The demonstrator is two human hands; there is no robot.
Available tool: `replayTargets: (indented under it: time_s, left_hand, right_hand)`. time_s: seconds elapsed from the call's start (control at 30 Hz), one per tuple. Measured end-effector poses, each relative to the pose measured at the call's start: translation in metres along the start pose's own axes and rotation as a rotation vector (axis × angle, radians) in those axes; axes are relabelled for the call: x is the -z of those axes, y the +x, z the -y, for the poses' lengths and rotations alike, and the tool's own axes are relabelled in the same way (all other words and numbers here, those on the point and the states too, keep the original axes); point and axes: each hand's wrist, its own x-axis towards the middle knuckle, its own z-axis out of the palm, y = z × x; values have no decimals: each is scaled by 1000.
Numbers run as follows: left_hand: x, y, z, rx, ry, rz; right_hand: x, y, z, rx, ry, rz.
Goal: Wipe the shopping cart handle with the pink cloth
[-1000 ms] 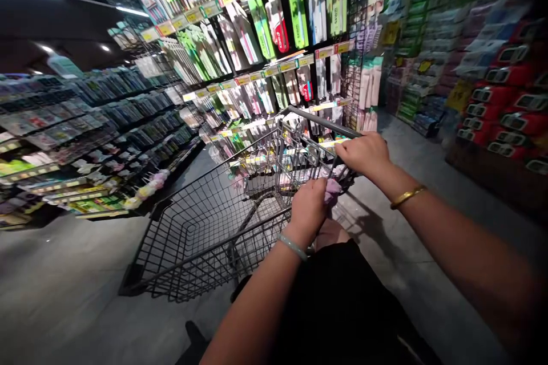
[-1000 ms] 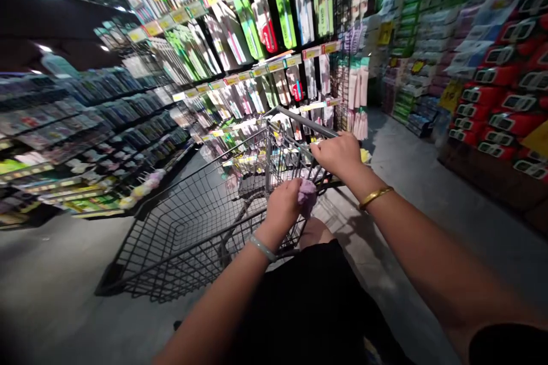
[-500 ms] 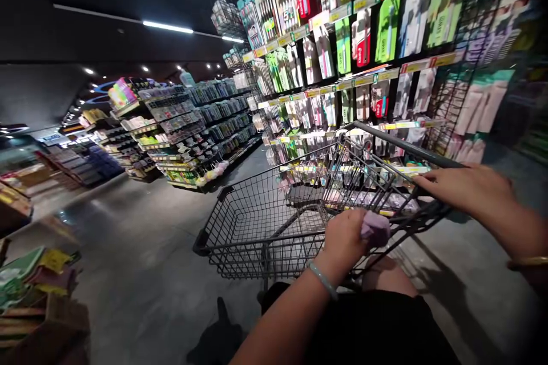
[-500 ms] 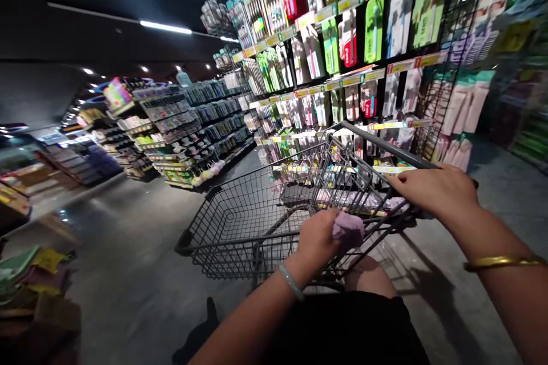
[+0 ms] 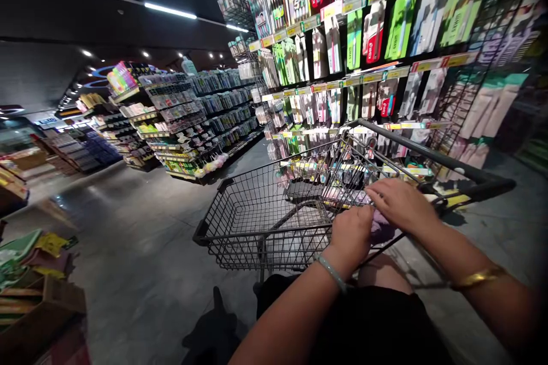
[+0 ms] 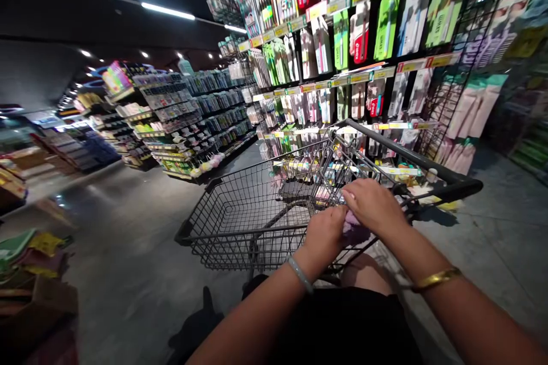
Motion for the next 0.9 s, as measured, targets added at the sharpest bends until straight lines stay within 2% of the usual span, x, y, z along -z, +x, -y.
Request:
replayTargets:
  time_s: [0.07,0.17,0.33,0.57,0.73,0.9]
  left_hand:
    - [1,0,1,1,-7,3]
    - [2,-4,5,-10,-32,-11]
    - [9,-13,10,-18,-62,-39]
    - [16,-25,16,45,-67,-68]
    - [10,-28,19,33,-68,-107]
    - [4,-29,17,95,-55,-115]
  right_hand:
    - [-18,3,11,-167,169,129]
    - [-31,8,9,-356,334,230]
    - [-28,13,5,-296,270,362]
    - [-22,3,31,-331,-63,429]
    - [-24,4,30,-326,-46,478]
    - [-30,6,23,-309,-12,497]
